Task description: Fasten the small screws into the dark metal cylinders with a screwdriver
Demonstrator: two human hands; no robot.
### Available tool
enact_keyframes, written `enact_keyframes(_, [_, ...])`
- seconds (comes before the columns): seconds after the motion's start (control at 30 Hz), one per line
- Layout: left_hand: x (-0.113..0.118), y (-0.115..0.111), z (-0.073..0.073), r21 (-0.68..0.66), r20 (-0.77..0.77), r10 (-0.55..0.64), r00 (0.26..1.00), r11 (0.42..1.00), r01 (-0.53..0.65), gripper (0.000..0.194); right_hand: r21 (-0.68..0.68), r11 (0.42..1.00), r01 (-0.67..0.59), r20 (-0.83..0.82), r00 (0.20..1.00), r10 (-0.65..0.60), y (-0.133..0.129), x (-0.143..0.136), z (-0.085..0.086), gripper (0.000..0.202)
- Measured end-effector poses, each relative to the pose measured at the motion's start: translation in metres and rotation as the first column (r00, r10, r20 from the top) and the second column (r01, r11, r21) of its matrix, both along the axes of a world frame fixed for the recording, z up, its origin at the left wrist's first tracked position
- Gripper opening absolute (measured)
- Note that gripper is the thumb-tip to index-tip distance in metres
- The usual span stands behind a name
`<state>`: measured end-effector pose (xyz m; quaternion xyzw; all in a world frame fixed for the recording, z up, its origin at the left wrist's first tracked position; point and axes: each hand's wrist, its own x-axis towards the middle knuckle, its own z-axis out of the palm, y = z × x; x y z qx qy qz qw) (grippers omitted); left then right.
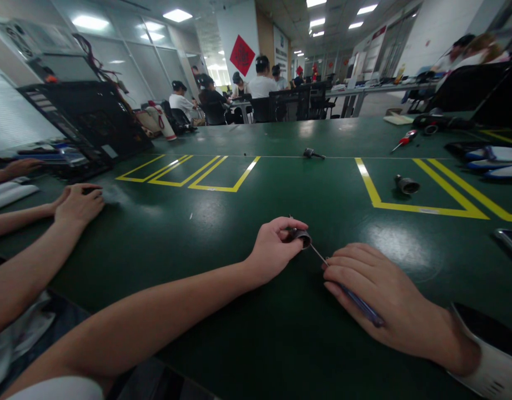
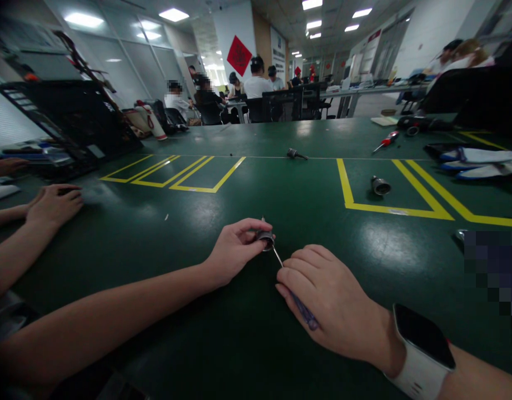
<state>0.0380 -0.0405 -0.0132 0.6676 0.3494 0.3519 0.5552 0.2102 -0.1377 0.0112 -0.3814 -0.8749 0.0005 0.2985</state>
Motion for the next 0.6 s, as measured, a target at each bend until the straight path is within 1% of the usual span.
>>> enact_keyframes(0.23, [-0.0010, 0.0017, -0.0021, 0.012, -0.025, 0.010, 1.000, 1.000, -0.009, 0.027, -0.024, 1.000, 0.005, 0.035, 0.999, -0.004, 0.0011, -0.0009, -0.0025, 0.019])
enact_keyframes(0.4, [-0.0008, 0.0005, 0.0005, -0.018, 0.006, 0.029, 1.000, 0.999, -0.029, 0.026, -0.026, 1.000, 0.010, 0.061, 0.998, -0.008, 0.0013, -0.0009, -0.0034, 0.021])
enact_keyframes(0.6, [-0.0015, 0.0003, 0.0016, -0.027, 0.014, 0.022, 1.000, 0.999, -0.022, 0.026, -0.020, 1.000, 0.000, 0.032, 0.999, 0.001, 0.0019, -0.0003, -0.0039, 0.021])
